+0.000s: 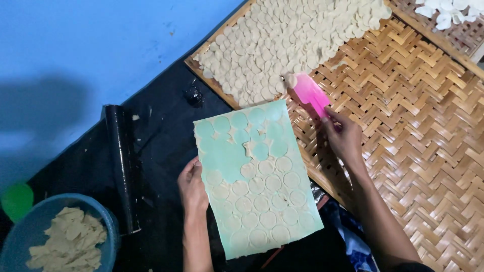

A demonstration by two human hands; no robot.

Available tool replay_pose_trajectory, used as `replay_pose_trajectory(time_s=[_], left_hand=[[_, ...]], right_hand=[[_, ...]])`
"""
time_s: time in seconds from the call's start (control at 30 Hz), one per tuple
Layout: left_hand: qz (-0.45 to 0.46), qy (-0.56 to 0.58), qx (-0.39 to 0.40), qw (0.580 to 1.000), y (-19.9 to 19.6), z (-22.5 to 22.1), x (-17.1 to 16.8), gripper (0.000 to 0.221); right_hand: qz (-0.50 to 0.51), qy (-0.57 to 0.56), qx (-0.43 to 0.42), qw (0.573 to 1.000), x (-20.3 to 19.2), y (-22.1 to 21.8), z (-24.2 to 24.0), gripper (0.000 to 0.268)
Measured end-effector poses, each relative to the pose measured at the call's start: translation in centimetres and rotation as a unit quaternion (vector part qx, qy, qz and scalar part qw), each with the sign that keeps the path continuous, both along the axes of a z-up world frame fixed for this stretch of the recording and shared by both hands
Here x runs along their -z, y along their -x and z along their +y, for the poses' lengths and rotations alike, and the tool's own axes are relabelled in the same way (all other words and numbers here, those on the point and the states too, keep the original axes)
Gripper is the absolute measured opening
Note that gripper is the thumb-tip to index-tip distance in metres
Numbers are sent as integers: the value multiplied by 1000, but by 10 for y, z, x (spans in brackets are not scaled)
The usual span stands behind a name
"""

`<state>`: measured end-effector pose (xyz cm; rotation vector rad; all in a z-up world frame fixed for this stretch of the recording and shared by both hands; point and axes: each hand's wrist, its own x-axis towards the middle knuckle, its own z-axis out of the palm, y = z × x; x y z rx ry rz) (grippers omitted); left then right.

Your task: Using a small tool to press circular patterns into dough and then using a spatula to lift the shaped dough pieces.

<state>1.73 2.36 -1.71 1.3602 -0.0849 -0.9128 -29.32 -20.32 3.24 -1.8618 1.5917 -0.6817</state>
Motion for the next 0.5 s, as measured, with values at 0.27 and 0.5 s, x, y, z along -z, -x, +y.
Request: replay_pose_trajectory(time_s=[0.27,0.5], left_hand=[[-11,-30,-5,999,0,-3,-3,28],[-1,-28,-15,999,1,-2,-1,26]], right_hand=[[103,75,-34,991,-8,-19,-11,34],[192,177,-69,963,-31,-27,8,41]])
